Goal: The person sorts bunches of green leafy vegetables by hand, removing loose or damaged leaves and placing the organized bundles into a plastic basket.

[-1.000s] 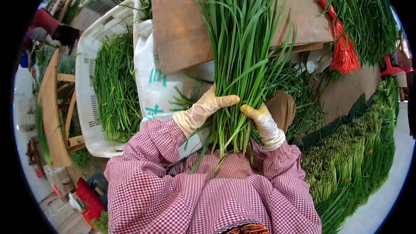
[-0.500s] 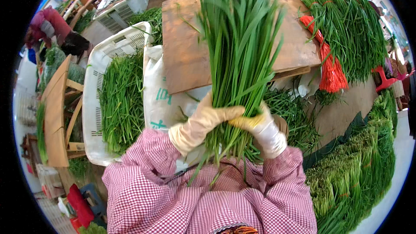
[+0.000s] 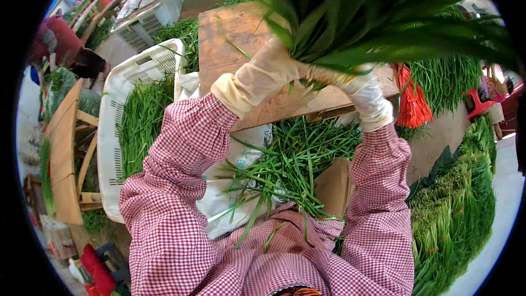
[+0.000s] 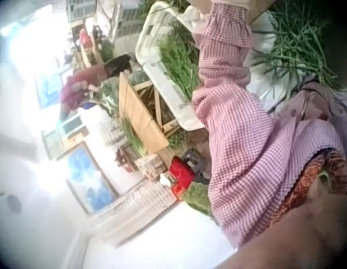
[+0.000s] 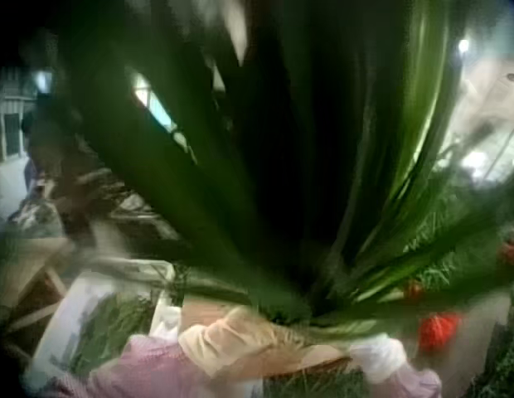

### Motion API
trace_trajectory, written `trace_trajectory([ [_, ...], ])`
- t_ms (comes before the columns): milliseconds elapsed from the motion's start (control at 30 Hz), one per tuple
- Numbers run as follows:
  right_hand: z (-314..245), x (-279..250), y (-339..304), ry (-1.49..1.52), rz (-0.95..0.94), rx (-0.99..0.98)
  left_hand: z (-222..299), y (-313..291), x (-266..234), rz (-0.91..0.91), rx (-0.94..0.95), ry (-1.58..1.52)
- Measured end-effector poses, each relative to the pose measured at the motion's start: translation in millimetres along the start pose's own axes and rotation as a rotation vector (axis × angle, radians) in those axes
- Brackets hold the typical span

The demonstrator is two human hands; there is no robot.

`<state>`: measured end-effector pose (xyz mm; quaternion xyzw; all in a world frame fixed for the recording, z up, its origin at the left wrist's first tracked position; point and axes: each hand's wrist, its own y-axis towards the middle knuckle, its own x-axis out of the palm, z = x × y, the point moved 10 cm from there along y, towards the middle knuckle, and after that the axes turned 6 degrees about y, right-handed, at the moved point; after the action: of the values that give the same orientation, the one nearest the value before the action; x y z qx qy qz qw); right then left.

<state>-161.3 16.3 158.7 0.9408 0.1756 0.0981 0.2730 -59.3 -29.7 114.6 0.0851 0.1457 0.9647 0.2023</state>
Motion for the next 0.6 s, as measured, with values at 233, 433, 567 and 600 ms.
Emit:
trace_trajectory([
  [233, 39, -10, 6, -0.336, 0.030, 0.024, -6, 20, -6, -0.044, 0.070, 0.124],
  [433, 15, -51, 34, -0.111, 0.135, 0.089, 44, 61, 37, 0.029, 0.245, -0.061],
  [567, -2, -92, 38, -0.208, 0.069, 0.449, 11, 109, 67, -0.021, 0.121, -0.268],
  [600, 5, -100, 37, -0.207, 0.050, 0.493, -9, 116, 70, -0.016, 0.040, -0.282],
])
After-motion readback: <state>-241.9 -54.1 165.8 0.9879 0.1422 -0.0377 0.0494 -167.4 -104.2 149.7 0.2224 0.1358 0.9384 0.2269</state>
